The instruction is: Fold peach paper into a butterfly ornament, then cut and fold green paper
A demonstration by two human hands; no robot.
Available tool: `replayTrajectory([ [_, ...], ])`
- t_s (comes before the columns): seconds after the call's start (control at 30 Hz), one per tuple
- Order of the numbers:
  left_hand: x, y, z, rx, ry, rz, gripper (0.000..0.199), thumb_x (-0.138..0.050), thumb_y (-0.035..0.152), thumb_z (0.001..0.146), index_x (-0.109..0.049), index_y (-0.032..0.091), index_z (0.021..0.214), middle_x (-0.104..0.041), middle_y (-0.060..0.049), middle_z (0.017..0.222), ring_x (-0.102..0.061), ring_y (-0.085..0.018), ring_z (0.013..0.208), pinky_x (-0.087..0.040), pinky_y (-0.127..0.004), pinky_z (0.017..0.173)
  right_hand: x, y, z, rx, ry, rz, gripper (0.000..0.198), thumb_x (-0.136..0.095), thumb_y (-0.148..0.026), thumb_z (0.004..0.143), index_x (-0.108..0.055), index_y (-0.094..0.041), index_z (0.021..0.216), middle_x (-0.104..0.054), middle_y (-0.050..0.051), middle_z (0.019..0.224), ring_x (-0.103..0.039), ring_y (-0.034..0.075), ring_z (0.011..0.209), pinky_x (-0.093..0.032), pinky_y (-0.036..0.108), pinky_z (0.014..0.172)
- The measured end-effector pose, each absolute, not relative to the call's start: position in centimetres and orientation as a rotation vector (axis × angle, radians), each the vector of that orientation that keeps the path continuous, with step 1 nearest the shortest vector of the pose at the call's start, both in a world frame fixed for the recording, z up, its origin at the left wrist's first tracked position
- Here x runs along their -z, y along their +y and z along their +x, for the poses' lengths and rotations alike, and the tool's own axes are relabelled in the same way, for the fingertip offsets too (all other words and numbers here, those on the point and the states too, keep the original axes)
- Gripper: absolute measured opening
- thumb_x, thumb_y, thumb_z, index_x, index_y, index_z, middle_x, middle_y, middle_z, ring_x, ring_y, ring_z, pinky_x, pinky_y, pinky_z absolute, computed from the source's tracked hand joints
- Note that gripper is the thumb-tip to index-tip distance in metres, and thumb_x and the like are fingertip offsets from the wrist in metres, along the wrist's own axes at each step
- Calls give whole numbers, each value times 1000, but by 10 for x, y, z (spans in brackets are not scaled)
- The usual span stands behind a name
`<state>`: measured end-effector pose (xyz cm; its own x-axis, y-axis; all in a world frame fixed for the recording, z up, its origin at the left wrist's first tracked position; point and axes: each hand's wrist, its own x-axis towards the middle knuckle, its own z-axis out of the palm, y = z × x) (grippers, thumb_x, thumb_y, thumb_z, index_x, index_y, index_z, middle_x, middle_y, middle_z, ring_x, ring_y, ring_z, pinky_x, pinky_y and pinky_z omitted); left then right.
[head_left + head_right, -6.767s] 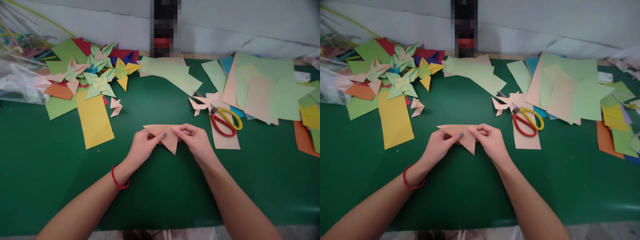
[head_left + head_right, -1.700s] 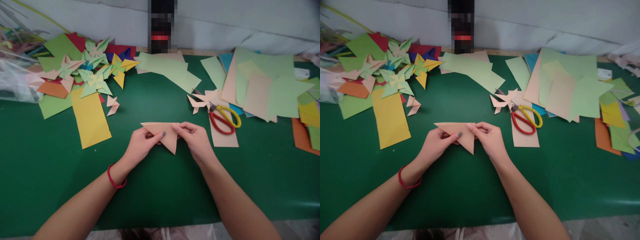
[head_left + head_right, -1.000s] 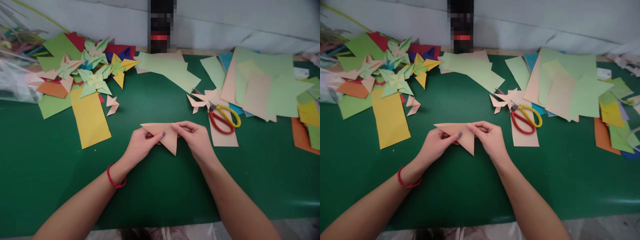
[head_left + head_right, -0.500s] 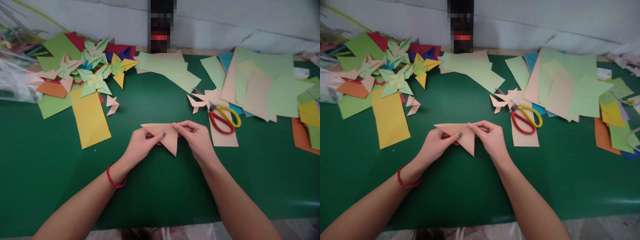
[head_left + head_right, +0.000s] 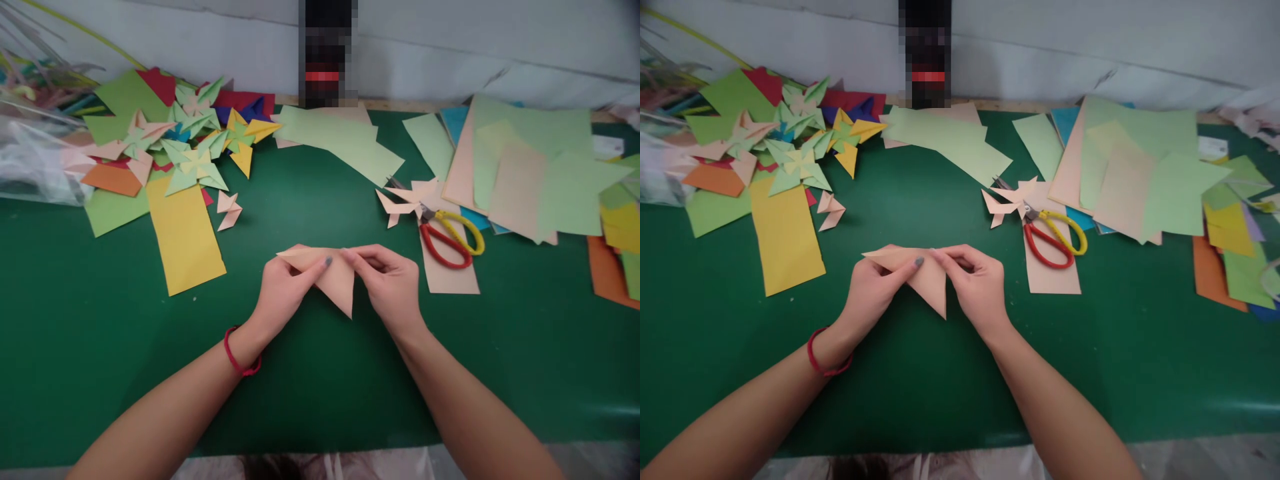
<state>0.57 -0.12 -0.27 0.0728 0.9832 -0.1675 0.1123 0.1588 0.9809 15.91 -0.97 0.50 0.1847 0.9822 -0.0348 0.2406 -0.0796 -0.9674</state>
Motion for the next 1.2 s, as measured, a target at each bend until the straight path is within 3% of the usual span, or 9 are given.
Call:
replayTrajectory([
  [0.17,10,-1,7,-1079,1314,999,25,-61,41,80,-66,16,82,-67,-1,72,-62,-12,60,-55,-24,58,-5,-9,161,-907,-1199,-1546,12,-67,-33,76,-72,-22,75,-71,0,72,-64,15,67,-50,28,63],
  [0.37,9,3,4,-1243,1299,964,15,-65,33,79,-63,19,83,-67,0,76,-65,-12,71,-56,-24,66,-4,-8,164,-916,-1183,-1559,13,-67,-34,75,-71,-23,75,-69,0,69,-63,15,66,-49,27,60],
  [0.47,11,4,3,-1262,1312,918,15,-65,33,79,-61,19,82,-66,1,72,-64,-12,67,-57,-24,65,-2,-8,164,-914,-1187,-1576,14,-66,-36,76,-71,-22,75,-69,0,69,-63,16,66,-49,28,60],
  [1.03,10,5,0,-1290,1312,844,23,-49,37,88,-52,20,73,-61,2,65,-61,-10,56,-54,-24,59,-1,-7,164,-959,-1174,-1582,15,-68,-37,74,-72,-22,75,-68,0,66,-59,14,59,-47,26,54],
  [1.2,9,3,1,-1245,1239,886,32,-45,48,89,-57,20,77,-61,-1,70,-60,-11,60,-52,-23,57,0,-7,165,-972,-1151,-1573,15,-68,-37,73,-72,-22,75,-69,1,68,-61,15,62,-47,27,55],
])
